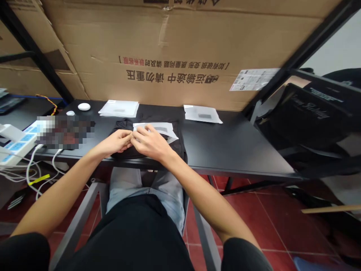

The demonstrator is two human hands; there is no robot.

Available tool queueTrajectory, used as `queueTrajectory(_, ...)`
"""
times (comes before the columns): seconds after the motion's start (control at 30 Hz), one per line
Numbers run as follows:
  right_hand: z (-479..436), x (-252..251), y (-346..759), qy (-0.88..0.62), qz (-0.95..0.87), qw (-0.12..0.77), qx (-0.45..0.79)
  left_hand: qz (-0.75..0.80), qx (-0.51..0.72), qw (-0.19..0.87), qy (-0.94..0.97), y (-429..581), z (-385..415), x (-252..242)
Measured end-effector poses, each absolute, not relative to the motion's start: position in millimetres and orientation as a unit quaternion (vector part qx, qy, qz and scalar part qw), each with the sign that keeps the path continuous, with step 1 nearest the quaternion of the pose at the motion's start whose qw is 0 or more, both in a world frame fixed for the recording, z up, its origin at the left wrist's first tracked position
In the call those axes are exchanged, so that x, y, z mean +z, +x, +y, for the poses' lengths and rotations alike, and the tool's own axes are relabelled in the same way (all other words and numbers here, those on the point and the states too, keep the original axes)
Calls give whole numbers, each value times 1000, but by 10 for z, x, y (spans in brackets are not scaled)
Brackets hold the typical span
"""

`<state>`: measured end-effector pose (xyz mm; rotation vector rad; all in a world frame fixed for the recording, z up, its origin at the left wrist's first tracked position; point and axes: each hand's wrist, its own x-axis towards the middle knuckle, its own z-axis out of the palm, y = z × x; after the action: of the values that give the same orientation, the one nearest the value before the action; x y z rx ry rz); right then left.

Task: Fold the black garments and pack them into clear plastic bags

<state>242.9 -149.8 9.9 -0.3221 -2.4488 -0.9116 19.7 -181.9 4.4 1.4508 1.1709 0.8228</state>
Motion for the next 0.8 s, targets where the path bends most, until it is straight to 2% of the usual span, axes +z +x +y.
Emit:
queueTrajectory(0.33,-1557,194,2498,-181,-934,171,-255,485,364,533,590,247,-1838,120)
queueTrajectory(0.6,-1523,173,2796,-218,-920,186,-269,495,369,526,585,167,-1849,190)
queueTrajectory(0.8,-1496,145,3260,-254,-913,215,-235,505,374,529,570,59,-1862,256)
